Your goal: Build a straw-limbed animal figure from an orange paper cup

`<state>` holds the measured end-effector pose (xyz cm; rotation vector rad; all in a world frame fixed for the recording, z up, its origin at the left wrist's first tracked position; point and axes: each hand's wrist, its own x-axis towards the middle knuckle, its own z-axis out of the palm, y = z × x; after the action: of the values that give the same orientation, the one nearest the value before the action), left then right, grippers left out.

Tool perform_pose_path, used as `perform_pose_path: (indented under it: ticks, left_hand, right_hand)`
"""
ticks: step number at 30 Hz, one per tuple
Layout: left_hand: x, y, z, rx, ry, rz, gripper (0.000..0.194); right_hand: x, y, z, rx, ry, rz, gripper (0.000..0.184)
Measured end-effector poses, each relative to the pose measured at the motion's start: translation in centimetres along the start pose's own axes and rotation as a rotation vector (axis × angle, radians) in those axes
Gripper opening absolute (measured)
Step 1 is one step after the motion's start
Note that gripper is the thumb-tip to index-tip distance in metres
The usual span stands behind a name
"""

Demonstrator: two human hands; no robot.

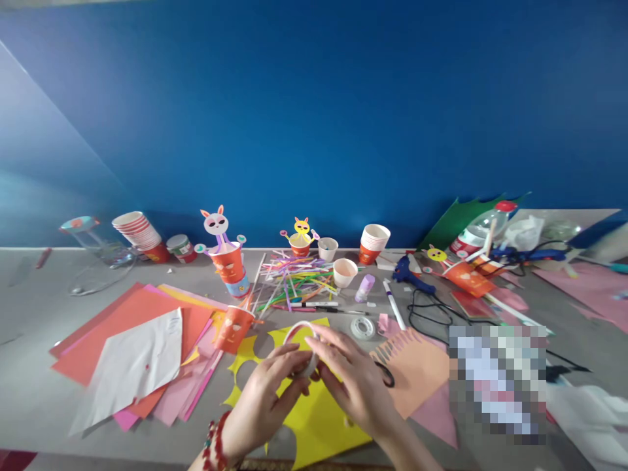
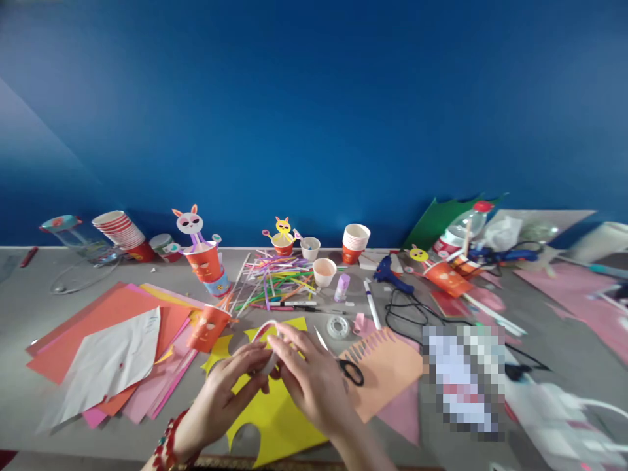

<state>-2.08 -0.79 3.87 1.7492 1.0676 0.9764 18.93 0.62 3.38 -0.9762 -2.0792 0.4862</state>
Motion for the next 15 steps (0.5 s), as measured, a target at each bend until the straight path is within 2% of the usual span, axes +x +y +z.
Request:
perform_pose_path:
  ticks: [2,6,11,15]
  left_hand:
    - [0.3,0.3,0.0,0.007,-0.019,0.036,0.028]
    - [0.6,0.4,-0.4,-0.056,-0.068,0.117,0.019]
    - [0.7,-0.1,-0.4,-0.11,-0.13,0.174,0.023]
    - [1.0,-0.5,-0.2,-0.272,-0.123,0.176,0.026]
  right_hand:
    - [0.0,0.1,0.1,0.09,0.034,0.044,0.04]
    - [-0.3,1.0,1.0,0.381,0.192,0.24,0.021]
    - [-0.4,1.3,1.7,0.682,0.267,0.554,0.024]
    - [-0.2,1.2,2.3,0.903,0.289,0.673,0.03]
